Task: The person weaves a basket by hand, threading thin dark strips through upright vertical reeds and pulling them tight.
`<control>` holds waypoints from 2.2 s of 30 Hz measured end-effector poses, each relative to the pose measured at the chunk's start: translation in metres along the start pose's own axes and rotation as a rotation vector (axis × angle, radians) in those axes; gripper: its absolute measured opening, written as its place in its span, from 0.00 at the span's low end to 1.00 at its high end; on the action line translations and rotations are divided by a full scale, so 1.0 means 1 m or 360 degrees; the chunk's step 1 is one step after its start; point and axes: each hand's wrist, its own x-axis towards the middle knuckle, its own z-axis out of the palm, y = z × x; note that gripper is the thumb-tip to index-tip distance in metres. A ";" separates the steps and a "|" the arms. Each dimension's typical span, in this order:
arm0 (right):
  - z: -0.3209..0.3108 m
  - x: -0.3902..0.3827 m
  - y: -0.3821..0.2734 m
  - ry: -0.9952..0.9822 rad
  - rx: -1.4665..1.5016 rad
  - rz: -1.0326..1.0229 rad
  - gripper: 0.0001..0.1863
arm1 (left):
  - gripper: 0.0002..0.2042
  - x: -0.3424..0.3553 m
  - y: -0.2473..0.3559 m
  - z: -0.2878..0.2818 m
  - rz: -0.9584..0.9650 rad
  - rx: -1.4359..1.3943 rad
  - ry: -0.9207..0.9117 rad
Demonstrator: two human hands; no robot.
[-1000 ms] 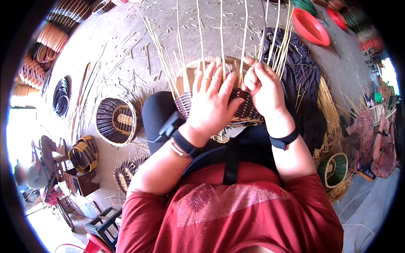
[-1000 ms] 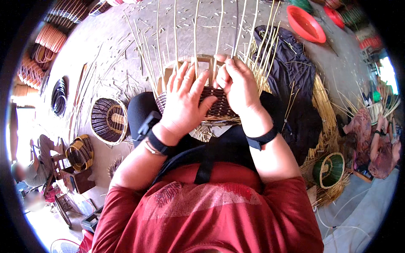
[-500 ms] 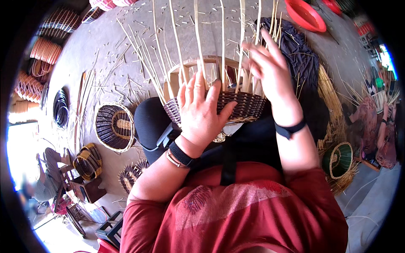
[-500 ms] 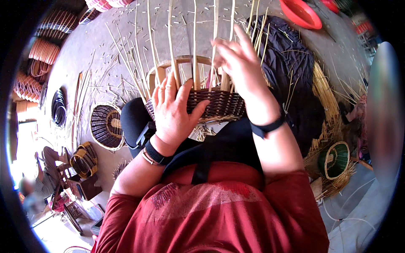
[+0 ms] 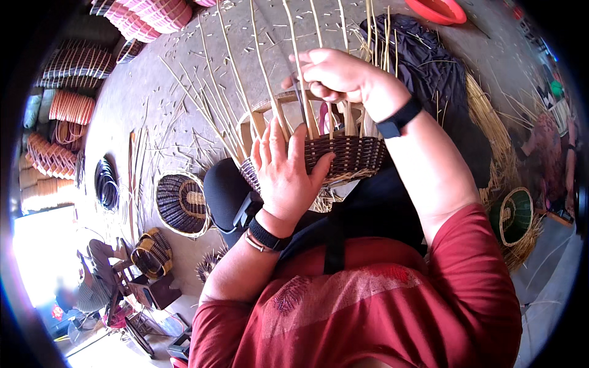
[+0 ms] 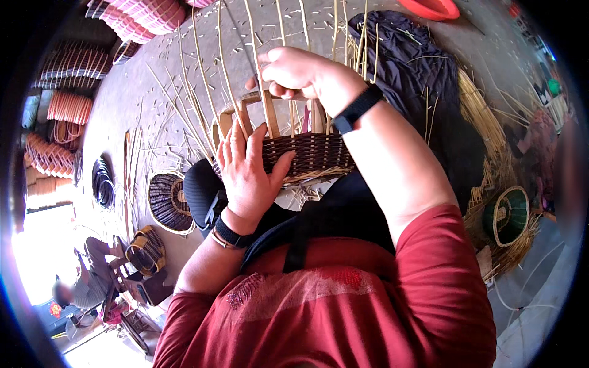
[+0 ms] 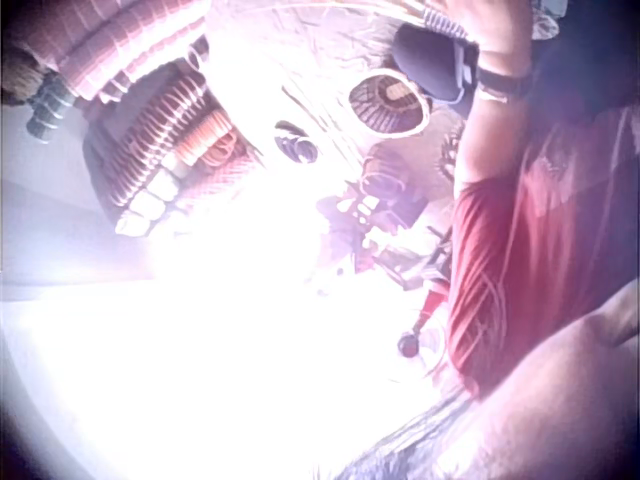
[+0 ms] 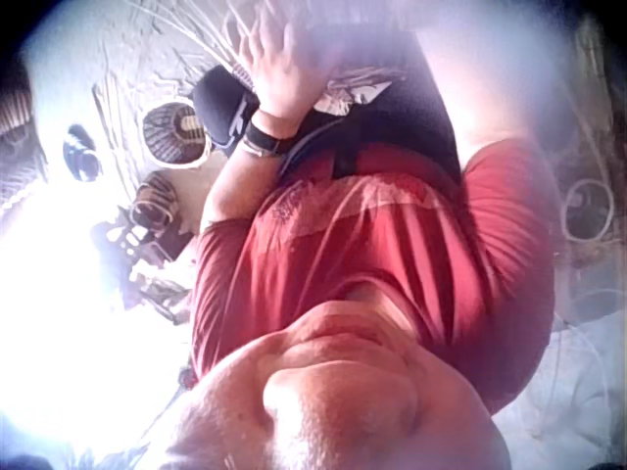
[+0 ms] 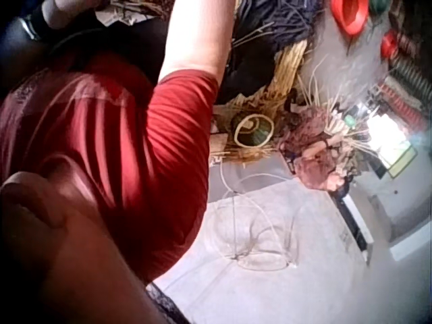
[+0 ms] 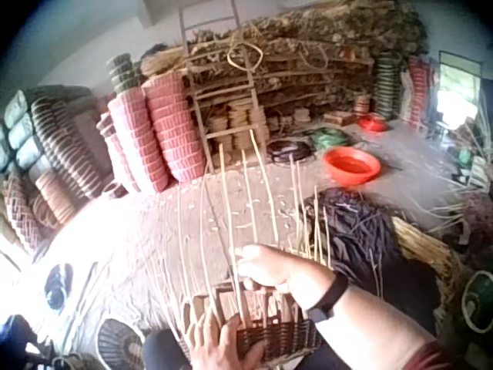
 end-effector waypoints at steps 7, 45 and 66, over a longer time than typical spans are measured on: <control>0.020 -0.111 0.091 0.0689 0.0229 -0.0589 0.20 | 0.30 -0.006 -0.002 -0.006 -0.0022 -0.0068 -0.0023; -0.032 -0.054 0.130 0.1458 0.0047 -0.0757 0.35 | 0.11 0.033 0.079 0.057 0.0335 0.0578 -0.0743; 0.045 -0.087 0.057 0.0485 0.0567 -0.0635 0.15 | 0.19 -0.011 -0.063 0.011 -0.0325 -0.0506 -0.0161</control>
